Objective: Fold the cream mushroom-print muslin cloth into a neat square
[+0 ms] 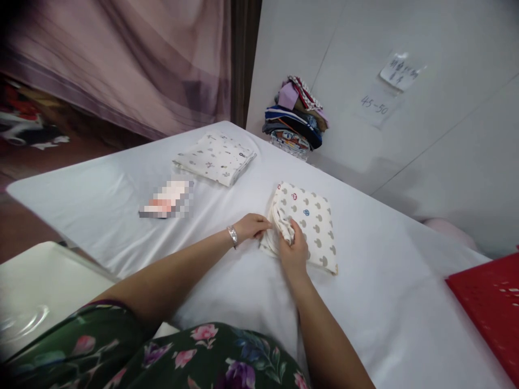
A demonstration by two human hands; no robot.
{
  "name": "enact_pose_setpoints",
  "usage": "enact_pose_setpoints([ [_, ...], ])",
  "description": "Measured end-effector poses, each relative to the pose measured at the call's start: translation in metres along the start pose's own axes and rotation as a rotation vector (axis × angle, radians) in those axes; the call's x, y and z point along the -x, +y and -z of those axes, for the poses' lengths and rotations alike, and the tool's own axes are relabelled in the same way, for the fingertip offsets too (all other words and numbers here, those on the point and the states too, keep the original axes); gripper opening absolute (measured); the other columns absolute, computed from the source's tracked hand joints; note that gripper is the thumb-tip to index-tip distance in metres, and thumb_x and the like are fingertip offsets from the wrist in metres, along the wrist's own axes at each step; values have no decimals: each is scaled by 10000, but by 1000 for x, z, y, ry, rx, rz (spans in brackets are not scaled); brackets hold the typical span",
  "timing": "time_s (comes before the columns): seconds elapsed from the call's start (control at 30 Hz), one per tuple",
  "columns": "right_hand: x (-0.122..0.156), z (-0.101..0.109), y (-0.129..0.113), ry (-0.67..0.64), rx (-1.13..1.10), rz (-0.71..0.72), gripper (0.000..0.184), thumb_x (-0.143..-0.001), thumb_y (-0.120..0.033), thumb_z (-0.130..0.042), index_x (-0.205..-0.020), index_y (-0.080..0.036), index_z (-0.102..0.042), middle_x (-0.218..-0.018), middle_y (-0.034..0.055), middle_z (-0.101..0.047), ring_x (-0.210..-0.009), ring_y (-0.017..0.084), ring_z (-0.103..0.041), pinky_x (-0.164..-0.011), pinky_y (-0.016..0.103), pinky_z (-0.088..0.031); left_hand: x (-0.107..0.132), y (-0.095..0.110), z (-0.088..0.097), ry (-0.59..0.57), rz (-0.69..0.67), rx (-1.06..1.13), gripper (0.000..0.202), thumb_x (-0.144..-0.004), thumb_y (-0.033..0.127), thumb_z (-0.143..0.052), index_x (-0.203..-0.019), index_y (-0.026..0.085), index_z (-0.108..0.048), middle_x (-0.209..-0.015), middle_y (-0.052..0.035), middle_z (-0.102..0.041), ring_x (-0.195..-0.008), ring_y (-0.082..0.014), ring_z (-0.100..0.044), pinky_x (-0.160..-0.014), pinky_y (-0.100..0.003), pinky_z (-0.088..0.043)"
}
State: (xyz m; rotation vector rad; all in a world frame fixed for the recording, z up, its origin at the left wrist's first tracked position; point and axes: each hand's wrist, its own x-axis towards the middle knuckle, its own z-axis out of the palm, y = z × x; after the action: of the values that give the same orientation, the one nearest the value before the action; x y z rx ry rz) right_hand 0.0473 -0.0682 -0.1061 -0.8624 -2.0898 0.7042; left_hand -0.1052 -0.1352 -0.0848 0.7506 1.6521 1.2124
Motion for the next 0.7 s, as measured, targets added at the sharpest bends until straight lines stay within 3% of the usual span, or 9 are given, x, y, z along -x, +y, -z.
enact_pose_setpoints([
  [0.13,1,3,-2,-10,-45,-88,497,-752,-347,-558,-1220,-194,-494,-1124,73,-590,-944,205,-560,-836,351,-444,-1,-7,5,140,-145,-462,175,-692,336,-600,-639,171,-623,-621,10,-600,-574,-103,-521,-529,-205,-364],
  [0.33,1,3,-4,-1,-41,-85,502,-734,-356,-567,-1202,-181,-515,-1063,73,-615,-814,181,-571,-759,325,-460,3,-10,-3,198,-45,-635,350,-677,531,-579,-758,200,-660,-779,-20,-658,-701,-153,-576,-587,-225,-387],
  [0.5,1,2,-1,1,-40,-57,497,-740,-349,-556,-1205,-179,-513,-1071,76,-613,-891,202,-570,-801,345,-454,6,-8,-12,236,-66,-625,250,-686,423,-595,-766,190,-639,-782,-29,-652,-695,-153,-568,-583,-226,-378],
  [0.6,1,2,0,5,-36,-48,496,-739,-339,-555,-1207,-180,-510,-1076,80,-611,-919,213,-566,-814,355,-450,2,-9,-12,209,-59,-456,136,-662,308,-607,-672,173,-608,-637,-5,-603,-597,-122,-530,-534,-209,-367],
  [0.7,2,2,-1,17,-44,-43,502,-735,-342,-561,-1206,-177,-510,-1074,82,-611,-900,208,-570,-806,346,-451,-2,-10,-7,106,57,-239,155,-639,311,-611,-604,166,-567,-453,35,-480,-447,-95,-435,-451,-203,-330],
])
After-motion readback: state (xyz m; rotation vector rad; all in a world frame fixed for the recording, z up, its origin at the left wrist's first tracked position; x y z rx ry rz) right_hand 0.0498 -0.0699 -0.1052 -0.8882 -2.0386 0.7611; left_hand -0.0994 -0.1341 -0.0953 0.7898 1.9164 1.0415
